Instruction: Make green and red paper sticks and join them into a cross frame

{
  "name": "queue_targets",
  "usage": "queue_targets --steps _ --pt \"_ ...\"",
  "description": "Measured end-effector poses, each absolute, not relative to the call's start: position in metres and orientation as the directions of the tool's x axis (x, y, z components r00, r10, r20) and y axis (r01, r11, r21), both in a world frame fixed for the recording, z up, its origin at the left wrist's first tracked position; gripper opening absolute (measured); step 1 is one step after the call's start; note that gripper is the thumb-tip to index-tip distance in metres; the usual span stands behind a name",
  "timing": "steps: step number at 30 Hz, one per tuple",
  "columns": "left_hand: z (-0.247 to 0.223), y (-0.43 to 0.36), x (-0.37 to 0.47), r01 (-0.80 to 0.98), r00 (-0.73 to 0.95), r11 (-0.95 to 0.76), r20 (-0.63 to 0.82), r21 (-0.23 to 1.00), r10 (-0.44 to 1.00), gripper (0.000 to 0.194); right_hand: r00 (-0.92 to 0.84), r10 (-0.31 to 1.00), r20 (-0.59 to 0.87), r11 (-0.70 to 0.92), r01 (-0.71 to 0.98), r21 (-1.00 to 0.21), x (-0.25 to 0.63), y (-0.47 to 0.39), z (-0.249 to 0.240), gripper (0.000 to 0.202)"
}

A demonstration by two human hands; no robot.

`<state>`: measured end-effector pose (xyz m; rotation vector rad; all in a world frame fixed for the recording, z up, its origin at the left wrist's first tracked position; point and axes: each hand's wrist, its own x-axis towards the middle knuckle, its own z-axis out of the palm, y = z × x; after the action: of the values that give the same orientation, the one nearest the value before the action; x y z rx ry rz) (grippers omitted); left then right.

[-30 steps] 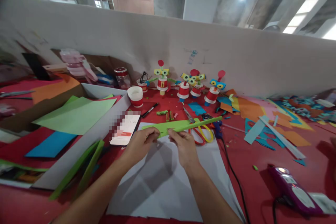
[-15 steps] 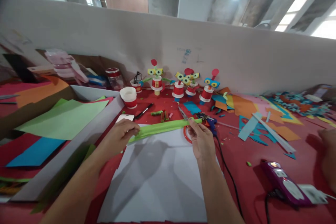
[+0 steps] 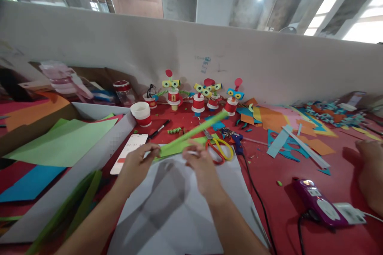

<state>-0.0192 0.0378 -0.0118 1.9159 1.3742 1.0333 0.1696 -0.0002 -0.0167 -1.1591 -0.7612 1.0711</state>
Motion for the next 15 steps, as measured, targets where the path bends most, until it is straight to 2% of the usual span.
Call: queue_targets --steps 2,4,7,10,15 --pt "-0.015 0.031 -0.009 0.498 0.28 -0.398 0.292 0.77 0.915 0.018 0.179 0.98 -0.08 -0.048 -0.178 -0.983 0.15 -0.005 -0.022 0.014" --pt "-0.016 0.028 -0.005 0.495 0.341 -0.453 0.314 0.741 0.886 0.019 0.182 0.979 -0.088 -0.061 -0.146 -0.987 0.143 -0.007 -0.024 0.017" --pt "-0.015 0.03 -0.008 0.515 0.365 -0.481 0.326 0.71 0.872 0.02 0.327 0.939 -0.107 -0.028 -0.237 -0.971 0.154 -0.003 -0.021 0.022" --pt "-0.012 0.035 -0.015 0.527 0.371 -0.488 0.328 0.696 0.869 0.02 0.481 0.872 -0.094 0.076 -0.322 -0.944 0.176 0.005 -0.015 0.025" --pt "-0.01 0.038 -0.019 0.577 0.38 -0.481 0.305 0.66 0.873 0.021 0.73 0.67 0.138 0.259 -0.055 -0.964 0.225 0.014 -0.004 0.029"
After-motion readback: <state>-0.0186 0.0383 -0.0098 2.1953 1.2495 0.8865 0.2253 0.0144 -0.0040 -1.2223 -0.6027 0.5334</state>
